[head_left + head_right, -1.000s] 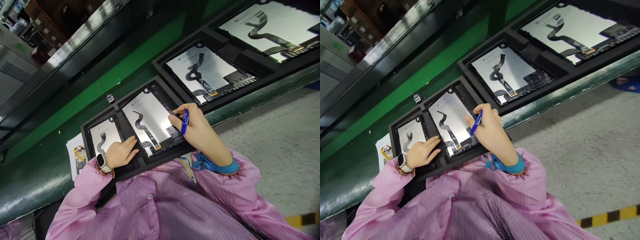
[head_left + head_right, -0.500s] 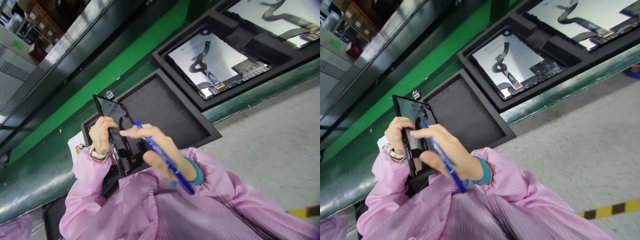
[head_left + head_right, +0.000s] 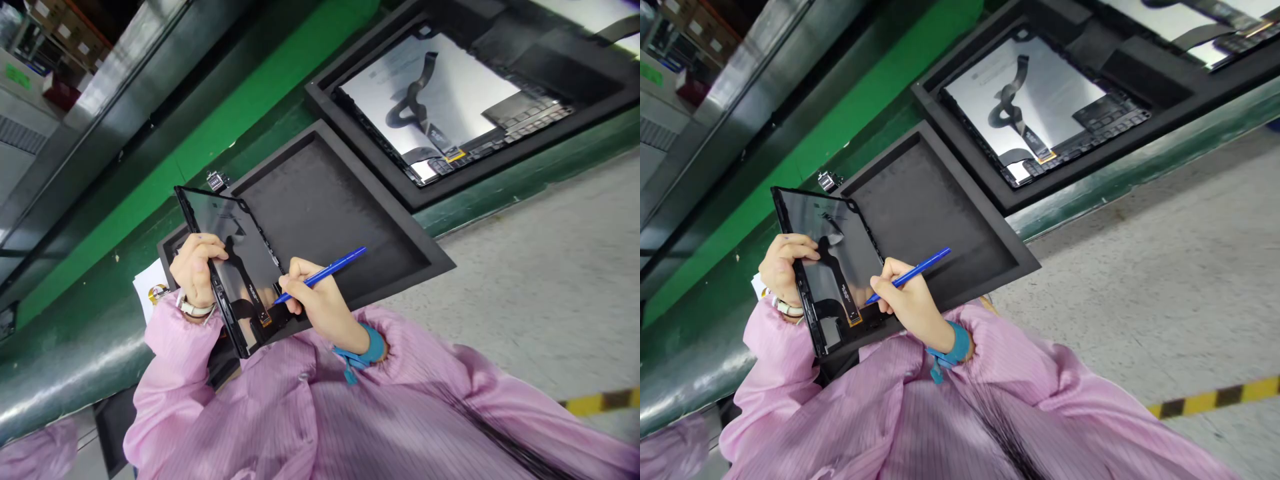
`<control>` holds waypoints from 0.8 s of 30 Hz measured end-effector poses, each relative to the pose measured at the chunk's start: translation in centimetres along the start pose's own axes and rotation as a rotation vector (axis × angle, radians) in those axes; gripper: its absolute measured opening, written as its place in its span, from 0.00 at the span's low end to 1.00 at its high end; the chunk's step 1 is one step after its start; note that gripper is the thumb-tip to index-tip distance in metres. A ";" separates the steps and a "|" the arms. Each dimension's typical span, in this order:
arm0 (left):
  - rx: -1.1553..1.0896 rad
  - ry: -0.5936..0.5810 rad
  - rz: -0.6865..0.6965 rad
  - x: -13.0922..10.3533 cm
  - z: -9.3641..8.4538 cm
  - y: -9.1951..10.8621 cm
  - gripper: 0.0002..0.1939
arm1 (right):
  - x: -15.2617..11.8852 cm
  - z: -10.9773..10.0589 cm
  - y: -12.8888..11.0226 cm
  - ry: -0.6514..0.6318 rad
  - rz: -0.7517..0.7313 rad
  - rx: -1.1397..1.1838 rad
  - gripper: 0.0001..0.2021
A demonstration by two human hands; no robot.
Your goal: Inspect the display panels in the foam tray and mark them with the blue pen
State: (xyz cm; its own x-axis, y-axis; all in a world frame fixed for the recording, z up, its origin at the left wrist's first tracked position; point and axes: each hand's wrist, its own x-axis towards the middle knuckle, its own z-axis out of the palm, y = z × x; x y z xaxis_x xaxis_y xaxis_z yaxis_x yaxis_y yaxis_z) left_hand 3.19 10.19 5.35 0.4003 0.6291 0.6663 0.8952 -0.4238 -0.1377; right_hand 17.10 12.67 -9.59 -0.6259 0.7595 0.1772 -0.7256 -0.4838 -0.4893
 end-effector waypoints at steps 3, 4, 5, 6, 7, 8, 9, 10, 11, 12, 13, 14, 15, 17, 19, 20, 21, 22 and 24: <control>0.014 -0.008 -0.008 0.1 0.0 0.2 0.26 | 0.0 0.0 -0.3 -0.011 -0.004 -0.035 0.20; 0.016 -0.011 -0.013 0.1 0.0 0.3 0.26 | 0.0 0.0 -0.4 -0.012 -0.005 -0.047 0.21; 0.016 -0.015 -0.018 0.1 0.0 0.4 0.26 | 0.0 0.0 -0.4 -0.010 -0.008 -0.059 0.21; 0.015 -0.014 -0.021 0.2 0.0 0.4 0.26 | -0.1 0.0 -0.5 -0.009 -0.014 -0.071 0.22; 0.014 -0.010 -0.022 0.2 0.0 0.5 0.27 | -0.1 0.0 -0.6 -0.009 -0.020 -0.081 0.22; 0.015 -0.003 -0.023 0.2 0.0 0.5 0.27 | -0.1 0.0 -0.7 -0.010 -0.027 -0.089 0.22; 0.016 0.000 -0.028 0.3 0.1 0.5 0.27 | -0.1 0.0 -0.7 -0.012 -0.034 -0.095 0.22; 0.015 0.005 -0.032 0.3 0.1 0.5 0.28 | -0.1 0.0 -0.6 -0.019 -0.038 -0.100 0.22; 0.011 0.005 -0.035 0.3 0.1 0.5 0.28 | -0.1 0.1 -0.5 -0.030 -0.038 -0.103 0.22; 0.005 0.007 -0.035 0.3 0.1 0.5 0.28 | -0.2 0.1 -0.4 -0.032 -0.039 -0.100 0.23; -0.004 0.009 -0.034 0.3 0.2 0.5 0.27 | -0.2 0.1 -0.2 -0.014 -0.049 -0.084 0.22; -0.017 0.017 -0.028 0.3 0.2 0.5 0.27 | -0.2 0.0 0.0 0.025 -0.070 -0.058 0.22; -0.028 0.023 -0.019 0.2 0.3 0.5 0.27 | -0.2 0.0 0.2 0.088 -0.108 -0.023 0.21; -0.045 0.026 -0.003 0.3 0.5 0.5 0.26 | -0.2 -0.3 0.4 0.241 -0.229 0.043 0.17; -0.063 0.006 0.016 0.7 0.9 0.7 0.24 | -0.2 -0.8 0.2 0.352 -0.366 0.078 0.13; -0.076 -0.014 0.027 1.0 1.2 0.8 0.23 | -0.2 -1.1 -0.1 0.394 -0.431 0.083 0.12; -0.089 -0.041 0.037 1.5 1.6 0.9 0.21 | -0.3 -1.4 -0.4 0.438 -0.493 0.086 0.11; -0.102 -0.074 0.053 2.1 2.2 1.2 0.19 | -0.3 -1.8 -0.8 0.479 -0.554 0.087 0.11; -0.105 -0.171 0.100 3.6 3.9 1.7 0.19 | -0.4 -2.7 -1.7 0.573 -0.678 0.093 0.11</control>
State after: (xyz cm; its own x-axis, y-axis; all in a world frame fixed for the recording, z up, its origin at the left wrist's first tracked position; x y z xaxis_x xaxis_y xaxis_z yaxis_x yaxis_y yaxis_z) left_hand 6.90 14.29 4.66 0.5211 0.6785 0.5178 0.8279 -0.5493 -0.1134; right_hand 19.39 14.36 -11.08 0.1674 0.9839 -0.0631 -0.9238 0.1342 -0.3585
